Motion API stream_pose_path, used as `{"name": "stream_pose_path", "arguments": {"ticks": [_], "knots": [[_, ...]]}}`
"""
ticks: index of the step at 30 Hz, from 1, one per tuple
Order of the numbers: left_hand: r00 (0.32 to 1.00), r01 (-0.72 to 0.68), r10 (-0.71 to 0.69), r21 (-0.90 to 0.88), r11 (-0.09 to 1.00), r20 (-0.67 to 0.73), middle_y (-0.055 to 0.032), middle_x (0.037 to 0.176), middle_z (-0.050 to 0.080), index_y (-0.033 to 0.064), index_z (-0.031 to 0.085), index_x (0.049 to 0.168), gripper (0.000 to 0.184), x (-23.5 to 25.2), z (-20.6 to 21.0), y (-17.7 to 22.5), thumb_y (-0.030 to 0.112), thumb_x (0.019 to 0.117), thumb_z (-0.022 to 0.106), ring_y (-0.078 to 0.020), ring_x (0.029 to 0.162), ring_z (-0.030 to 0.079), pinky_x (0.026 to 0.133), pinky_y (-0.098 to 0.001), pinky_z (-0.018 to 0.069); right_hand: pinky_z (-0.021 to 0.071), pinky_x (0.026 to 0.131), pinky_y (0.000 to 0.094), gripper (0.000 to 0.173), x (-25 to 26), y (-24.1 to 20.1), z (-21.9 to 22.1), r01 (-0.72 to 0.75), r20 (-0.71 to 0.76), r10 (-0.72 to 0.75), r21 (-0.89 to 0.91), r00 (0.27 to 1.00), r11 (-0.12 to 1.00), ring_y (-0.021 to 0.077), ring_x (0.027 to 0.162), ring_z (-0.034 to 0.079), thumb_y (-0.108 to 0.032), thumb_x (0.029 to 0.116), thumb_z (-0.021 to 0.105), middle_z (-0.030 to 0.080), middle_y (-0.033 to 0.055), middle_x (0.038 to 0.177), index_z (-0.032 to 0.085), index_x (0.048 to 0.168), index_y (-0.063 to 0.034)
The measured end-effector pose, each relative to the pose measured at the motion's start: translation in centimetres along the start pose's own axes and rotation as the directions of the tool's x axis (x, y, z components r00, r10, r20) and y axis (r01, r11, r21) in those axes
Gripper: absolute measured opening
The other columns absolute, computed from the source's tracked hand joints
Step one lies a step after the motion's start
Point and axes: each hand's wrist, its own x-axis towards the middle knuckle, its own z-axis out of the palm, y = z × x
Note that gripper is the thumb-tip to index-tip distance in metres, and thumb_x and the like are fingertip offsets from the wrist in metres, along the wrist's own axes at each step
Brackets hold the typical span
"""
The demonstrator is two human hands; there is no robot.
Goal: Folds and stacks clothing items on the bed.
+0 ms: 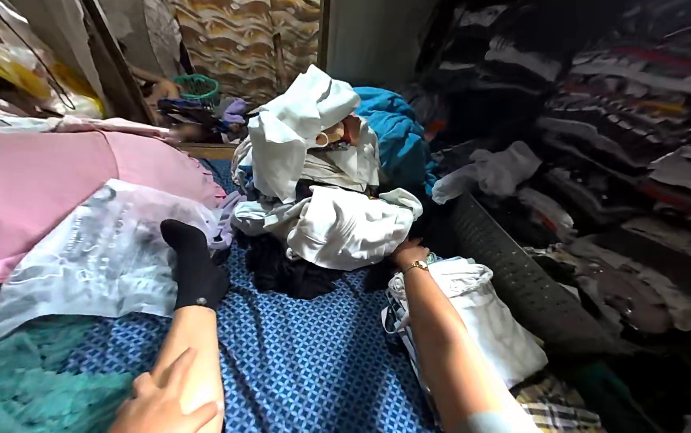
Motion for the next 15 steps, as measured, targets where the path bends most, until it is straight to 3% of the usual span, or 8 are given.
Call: {"name": "stream_pose_path", "arguments": {"ticks": [2, 4, 7, 10, 15], "knots": [[1.000, -0.004, 0.004, -0.009, 1.000, -0.003, -0.0434, 0.155, 0.024, 0.0253, 0.023, 0.164, 0.107, -0.1, -0.1, 0.0, 0.054, 0.0804, 0.083, -0.0617, 0.128, 0.046, 0.100, -0.0677, 0.0454, 0.0357, 0.111, 0.0662, 0.068, -0.1, 0.3, -0.6, -0.007, -0.011, 0.007, 0.056, 1.000, 0.998, 0.0519, 0.136, 0.046, -0.034, 0.0996, 0.061, 0.044, 0.0338, 0.150, 0.040, 0.154, 0.0009], [1.000, -0.021, 0.021, -0.021, 1.000, -0.007, -0.0438, 0.154, 0.024, 0.0246, 0.023, 0.164, 0.106, -0.1, -0.1, 0.0, 0.052, 0.0812, 0.083, -0.0620, 0.127, 0.046, 0.099, -0.0684, 0.0452, 0.0410, 0.108, 0.0631, 0.052, 0.1, 0.9, -0.9, -0.001, -0.064, 0.010, 0.128, 0.998, 0.992, 0.0455, 0.132, 0.053, -0.031, 0.1025, 0.056, 0.055, 0.0283, 0.142, 0.053, 0.144, 0.0002], [0.999, -0.030, 0.029, -0.040, 0.999, -0.019, -0.0429, 0.155, 0.024, 0.0246, 0.025, 0.164, 0.105, -0.1, 0.0, 0.0, 0.054, 0.0811, 0.083, -0.0623, 0.128, 0.045, 0.100, -0.0689, 0.0448, 0.0460, 0.106, 0.0607, 0.048, 0.1, 2.0, -2.1, 0.008, -0.121, 0.019, 0.220, 0.992, 0.976, 0.0431, 0.129, 0.057, -0.023, 0.1003, 0.057, 0.060, 0.0271, 0.137, 0.054, 0.142, 0.0011], [0.999, -0.016, 0.014, -0.069, 0.997, -0.034, -0.0413, 0.156, 0.025, 0.0246, 0.028, 0.163, 0.104, -0.1, 0.1, 0.4, 0.052, 0.0802, 0.084, -0.0610, 0.130, 0.044, 0.100, -0.0684, 0.0448, 0.0456, 0.105, 0.0609, 0.049, -1.2, 1.9, -6.3, 0.035, -0.152, -0.009, 0.168, 0.988, 0.985, 0.0436, 0.129, 0.057, -0.014, 0.0988, 0.055, 0.058, 0.0280, 0.138, 0.050, 0.145, 0.0006], [0.998, -0.030, 0.026, -0.069, 0.997, -0.066, -0.0410, 0.156, 0.025, 0.0252, 0.028, 0.163, 0.105, 0.5, 0.7, 0.9, 0.054, 0.0788, 0.084, -0.0605, 0.131, 0.044, 0.101, -0.0680, 0.0449, 0.0473, 0.092, 0.0704, 0.034, -2.7, 1.9, -15.5, 0.113, -0.267, -0.127, -0.065, 0.955, 0.991, 0.0497, 0.119, 0.061, -0.010, 0.0937, 0.063, 0.065, 0.0299, 0.125, 0.065, 0.126, 0.0018]]}}
